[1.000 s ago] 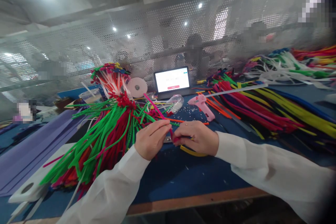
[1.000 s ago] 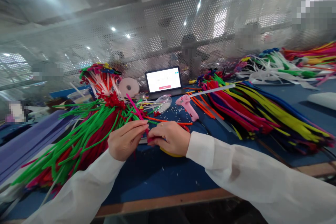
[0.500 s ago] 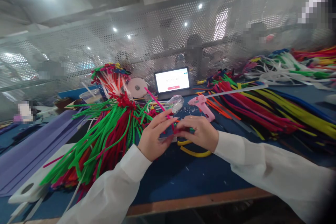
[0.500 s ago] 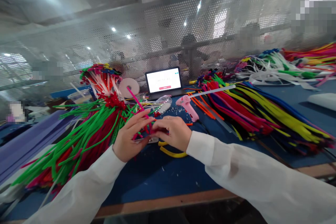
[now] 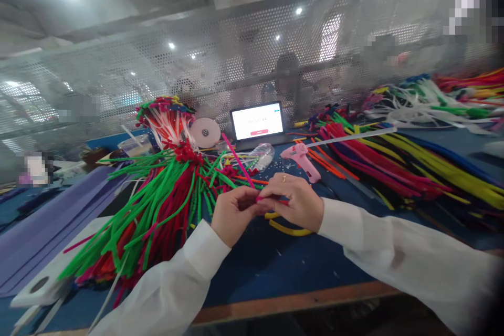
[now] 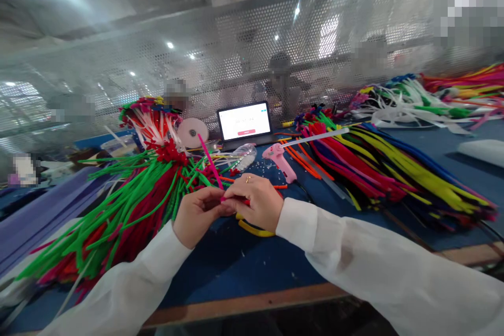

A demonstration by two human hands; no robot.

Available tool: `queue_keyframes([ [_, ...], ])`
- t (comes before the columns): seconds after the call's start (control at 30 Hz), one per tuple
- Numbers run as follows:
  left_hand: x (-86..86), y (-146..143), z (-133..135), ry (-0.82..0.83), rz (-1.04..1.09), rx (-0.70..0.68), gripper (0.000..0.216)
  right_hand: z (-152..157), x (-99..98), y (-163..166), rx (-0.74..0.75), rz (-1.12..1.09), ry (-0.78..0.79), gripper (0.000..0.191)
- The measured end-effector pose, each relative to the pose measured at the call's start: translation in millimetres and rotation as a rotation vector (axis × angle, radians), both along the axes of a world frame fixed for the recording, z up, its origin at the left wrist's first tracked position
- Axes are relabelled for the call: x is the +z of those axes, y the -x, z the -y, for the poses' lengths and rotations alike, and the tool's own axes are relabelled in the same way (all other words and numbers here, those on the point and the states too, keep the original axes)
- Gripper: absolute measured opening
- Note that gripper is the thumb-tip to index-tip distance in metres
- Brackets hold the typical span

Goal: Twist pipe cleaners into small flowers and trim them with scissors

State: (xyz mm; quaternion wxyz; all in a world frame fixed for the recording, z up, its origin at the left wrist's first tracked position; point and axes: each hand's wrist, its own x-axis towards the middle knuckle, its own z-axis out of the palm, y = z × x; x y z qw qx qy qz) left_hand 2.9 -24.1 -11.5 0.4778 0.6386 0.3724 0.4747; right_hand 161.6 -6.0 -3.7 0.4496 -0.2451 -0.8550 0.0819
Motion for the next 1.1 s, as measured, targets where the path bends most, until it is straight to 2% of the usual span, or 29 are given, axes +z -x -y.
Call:
queue_keyframes([
  [0.3, 4.1, -0.1, -0.4, -0.004, 0.039, 0.082, 0.01, 4.7, -0.6, 3.8, 0.01, -0.055, 0.192, 0.012],
  [0.43, 2.5, 1.1, -1.1, -0.024, -0.01, 0.092, 0.009, 3.2, -1.5, 3.9, 0.07, -0.137, 0.293, 0.014],
  [0.63, 2.4, 3.3, 0.9, -0.138, -0.145, 0.099, 0.01, 2.4, -0.9, 4.5, 0.162, -0.17, 0.444, 0.014],
  [0.77, 3.3, 1.6, 1.2, -0.068, -0.085, 0.107, 0.01, -1.3, 0.7, 2.7, 0.172, -0.191, 0.528, 0.019],
  [0.87, 3.2, 0.8, -0.3, 0.049, 0.076, 0.083, 0.011, -10.6, 3.4, -5.8, 0.107, -0.184, 0.478, 0.027],
  [0.93, 4.4, 1.4, -1.2, 0.097, 0.161, 0.065, 0.012, -16.9, 4.4, -13.8, 0.01, -0.044, 0.379, 0.029],
  [1.0, 7.3, 2.6, -1.9, 0.106, 0.2, 0.053, 0.012, -20.2, 3.8, -20.3, -0.078, 0.267, 0.277, 0.018],
  [1.1, 13.9, 4.2, -2.0, 0.099, 0.258, 0.071, 0.011, -18.8, 0.4, -22.6, -0.175, 0.632, 0.251, 0.037],
])
